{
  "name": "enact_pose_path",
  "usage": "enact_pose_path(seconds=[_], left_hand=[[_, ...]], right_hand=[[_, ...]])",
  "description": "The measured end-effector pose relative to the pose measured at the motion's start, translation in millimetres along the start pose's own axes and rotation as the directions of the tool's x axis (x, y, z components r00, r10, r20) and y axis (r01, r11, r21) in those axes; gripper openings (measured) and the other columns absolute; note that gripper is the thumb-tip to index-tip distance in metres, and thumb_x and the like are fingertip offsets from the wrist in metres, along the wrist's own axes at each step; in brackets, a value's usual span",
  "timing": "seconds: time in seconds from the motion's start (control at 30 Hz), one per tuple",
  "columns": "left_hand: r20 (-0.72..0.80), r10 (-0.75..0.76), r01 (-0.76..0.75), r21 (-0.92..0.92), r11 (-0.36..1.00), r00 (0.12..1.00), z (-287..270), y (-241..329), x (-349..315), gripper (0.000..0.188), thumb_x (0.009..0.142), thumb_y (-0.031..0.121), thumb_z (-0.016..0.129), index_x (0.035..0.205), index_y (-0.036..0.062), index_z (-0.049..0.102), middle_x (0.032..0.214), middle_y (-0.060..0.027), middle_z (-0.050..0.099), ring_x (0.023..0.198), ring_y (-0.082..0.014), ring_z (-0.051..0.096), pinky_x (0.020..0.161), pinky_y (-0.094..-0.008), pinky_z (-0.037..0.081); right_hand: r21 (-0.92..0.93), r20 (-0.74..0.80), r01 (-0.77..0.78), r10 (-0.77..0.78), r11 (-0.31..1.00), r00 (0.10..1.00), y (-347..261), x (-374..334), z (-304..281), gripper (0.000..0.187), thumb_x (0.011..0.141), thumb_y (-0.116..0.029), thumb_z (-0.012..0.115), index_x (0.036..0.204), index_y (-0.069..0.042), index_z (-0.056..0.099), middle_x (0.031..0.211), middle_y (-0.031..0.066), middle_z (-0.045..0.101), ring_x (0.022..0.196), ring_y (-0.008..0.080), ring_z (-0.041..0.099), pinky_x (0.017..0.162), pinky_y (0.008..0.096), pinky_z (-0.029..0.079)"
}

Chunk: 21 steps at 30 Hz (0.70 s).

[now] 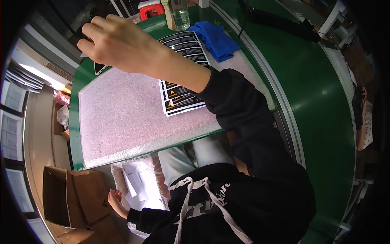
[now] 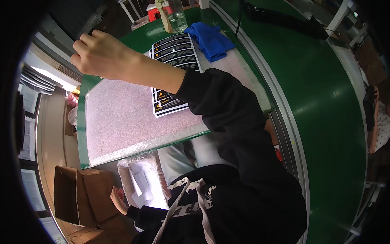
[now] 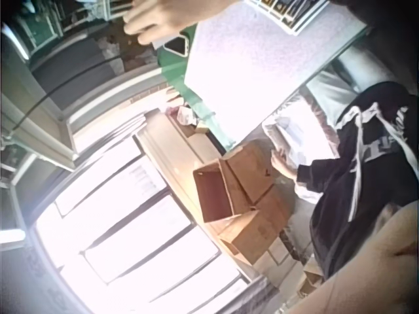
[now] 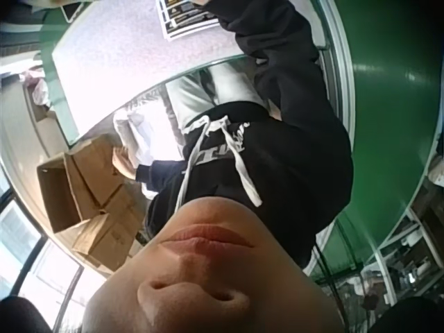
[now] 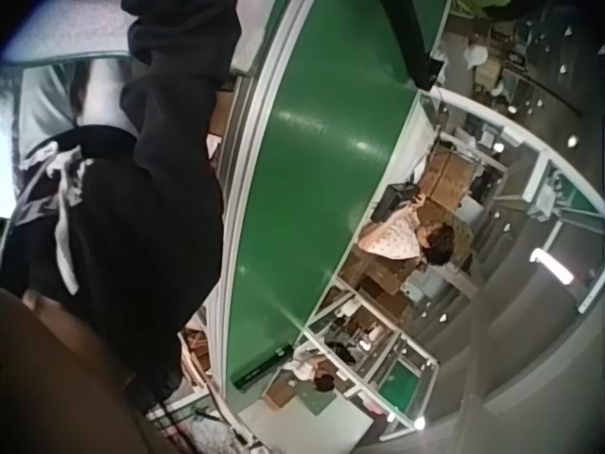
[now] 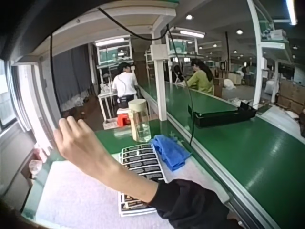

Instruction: Peeling labels from a sheet and applying them to the back of black curved plastic components.

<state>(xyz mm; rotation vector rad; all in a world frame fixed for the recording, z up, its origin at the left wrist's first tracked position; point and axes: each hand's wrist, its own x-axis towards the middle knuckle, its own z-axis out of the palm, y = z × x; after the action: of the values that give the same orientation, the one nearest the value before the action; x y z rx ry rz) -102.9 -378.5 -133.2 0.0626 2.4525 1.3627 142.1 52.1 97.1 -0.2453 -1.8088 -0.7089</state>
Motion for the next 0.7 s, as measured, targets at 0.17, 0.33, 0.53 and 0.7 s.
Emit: enact_pose_path(seconds=[0.17, 0.33, 0.53, 0.7], left_hand=[[0.387, 0.695, -0.612, -0.332, 0.718, 0.606, 104.1, 155.1, -147.8, 0.007, 0.09, 0.001, 0.052, 0.095, -0.0031, 0.052, 0.077, -0.0091, 0.059, 0.07, -0.0149, 0.058, 0.066, -0.027, 0.044], [0.124, 0.925, -0.882, -0.37, -0.292, -0.359, 206.9, 213.9, -256.1, 0.04, 0.065, -0.002, 0.064, 0.103, 0.0045, 0.053, 0.095, -0.0114, 0.058, 0.098, -0.0297, 0.063, 0.076, -0.0322, 0.033], [0.054, 0.965, -0.956, -0.161, -0.246, -0.258, 249.6, 235.6, -265.6, 0.049, 0.066, -0.006, 0.057, 0.113, 0.0042, 0.048, 0.108, -0.0174, 0.056, 0.113, -0.033, 0.056, 0.083, -0.0355, 0.026], [0.101, 0.957, -0.952, -0.178, -0.25, -0.271, 255.8, 223.6, -265.7, 0.049, 0.063, -0.002, 0.057, 0.111, 0.0037, 0.05, 0.113, -0.017, 0.053, 0.12, -0.0315, 0.053, 0.086, -0.0339, 0.023]], right_hand=[[-0.073, 0.131, 0.029, -0.019, 0.997, 0.991, -3.5, -3.4, 0.2, 0.014, 0.063, -0.008, 0.073, 0.069, -0.007, 0.06, 0.073, 0.0049, 0.06, 0.075, 0.0172, 0.059, 0.063, 0.0279, 0.045], [-0.124, 0.162, -0.08, 0.1, 0.989, 0.982, -3.1, -6.3, -3.3, 0.019, 0.057, -0.005, 0.072, 0.064, -0.01, 0.055, 0.069, 0.0024, 0.055, 0.072, 0.0158, 0.056, 0.06, 0.0279, 0.043], [-0.135, 0.169, -0.083, 0.105, 0.987, 0.98, 2.7, -4.8, -6.9, 0.016, 0.059, -0.007, 0.073, 0.067, -0.009, 0.059, 0.07, 0.004, 0.058, 0.073, 0.0168, 0.056, 0.062, 0.029, 0.042], [-0.124, 0.194, -0.075, 0.099, 0.989, 0.976, 2.6, -3.9, -6.4, 0.012, 0.065, -0.013, 0.072, 0.073, -0.006, 0.065, 0.071, 0.0058, 0.061, 0.075, 0.0188, 0.056, 0.064, 0.0315, 0.041]])
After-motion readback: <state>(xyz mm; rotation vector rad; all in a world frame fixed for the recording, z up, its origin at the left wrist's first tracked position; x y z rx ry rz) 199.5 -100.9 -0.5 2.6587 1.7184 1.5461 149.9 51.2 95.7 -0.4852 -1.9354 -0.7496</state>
